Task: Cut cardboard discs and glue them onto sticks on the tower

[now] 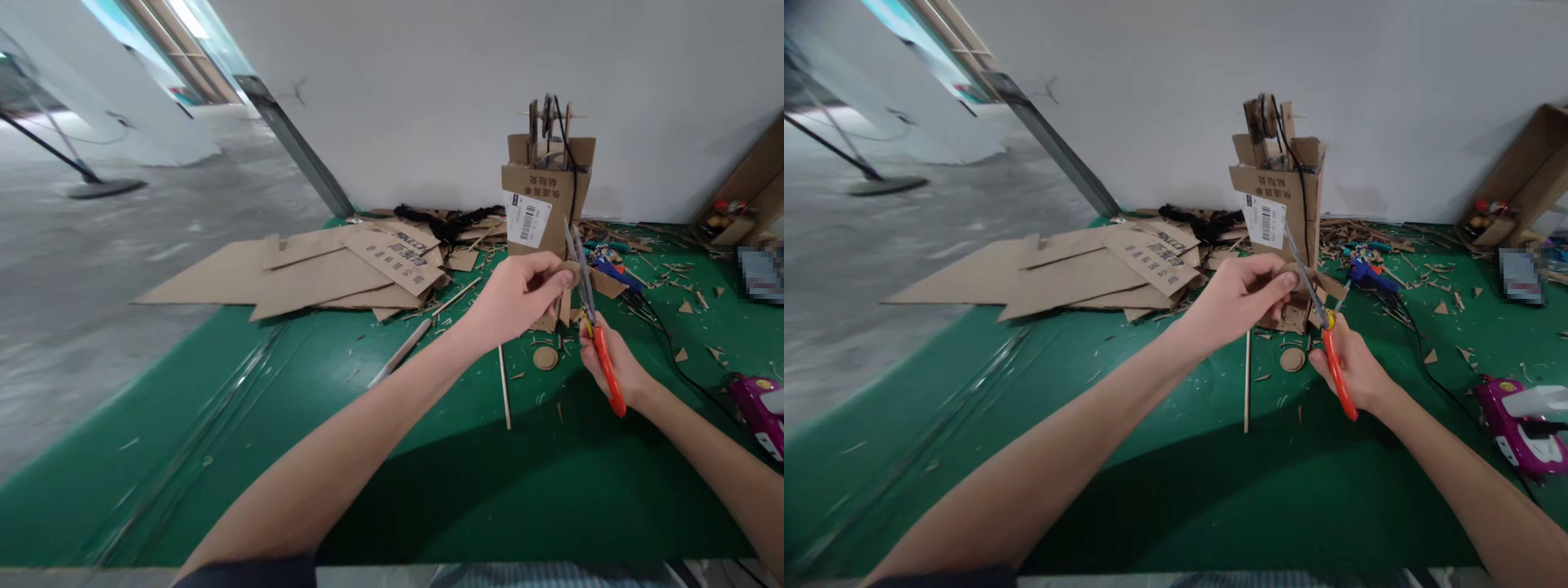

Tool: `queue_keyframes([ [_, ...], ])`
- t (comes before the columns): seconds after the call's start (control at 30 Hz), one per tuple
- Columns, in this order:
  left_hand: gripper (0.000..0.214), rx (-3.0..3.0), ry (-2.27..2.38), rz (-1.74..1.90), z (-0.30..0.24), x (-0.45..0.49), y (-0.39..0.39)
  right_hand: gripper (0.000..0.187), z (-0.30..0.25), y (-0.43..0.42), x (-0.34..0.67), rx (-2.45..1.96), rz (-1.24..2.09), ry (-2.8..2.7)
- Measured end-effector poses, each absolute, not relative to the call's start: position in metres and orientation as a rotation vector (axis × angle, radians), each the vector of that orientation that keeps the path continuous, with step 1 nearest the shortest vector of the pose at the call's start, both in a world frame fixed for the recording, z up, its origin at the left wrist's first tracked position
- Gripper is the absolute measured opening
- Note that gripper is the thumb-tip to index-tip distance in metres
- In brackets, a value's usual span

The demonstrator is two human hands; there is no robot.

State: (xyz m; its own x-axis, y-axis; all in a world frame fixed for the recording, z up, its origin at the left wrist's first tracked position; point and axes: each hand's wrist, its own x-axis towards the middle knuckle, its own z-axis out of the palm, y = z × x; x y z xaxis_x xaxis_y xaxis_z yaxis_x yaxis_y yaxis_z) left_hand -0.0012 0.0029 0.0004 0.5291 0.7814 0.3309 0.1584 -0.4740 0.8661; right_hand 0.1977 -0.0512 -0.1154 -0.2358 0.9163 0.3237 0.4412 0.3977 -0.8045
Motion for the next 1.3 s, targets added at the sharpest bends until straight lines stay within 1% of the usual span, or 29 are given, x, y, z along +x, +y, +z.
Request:
queue_keyframes([
  [0.13, 0.030, 2.000, 0.785, 0.931, 0.002, -0.003, 0.004, 0.021, -0.112, -0.051, 0.199, -1.201, 0.668, -1.868],
  [0.4, 0.026, 2.121, 0.850, 0.863, 0.010, -0.011, 0.007, 0.022, -0.107, -0.049, 0.201, -1.240, 0.550, -1.964],
  [0.67, 0.021, 2.276, 0.904, 0.834, 0.018, -0.017, 0.006, 0.022, -0.103, -0.049, 0.206, -1.362, 0.613, -1.980],
  [0.87, 0.021, 2.426, 0.954, 0.853, 0.026, -0.023, 0.005, 0.027, -0.098, -0.050, 0.207, -1.427, 0.642, -1.973],
  [1.07, 0.021, 2.428, 0.983, 0.825, 0.032, -0.028, 0.006, 0.024, -0.094, -0.052, 0.204, -1.439, 0.654, -2.001],
  [1.3, 0.021, 2.458, 1.003, 0.774, 0.039, -0.034, 0.004, 0.034, -0.089, -0.051, 0.203, -1.503, 0.556, -2.059],
])
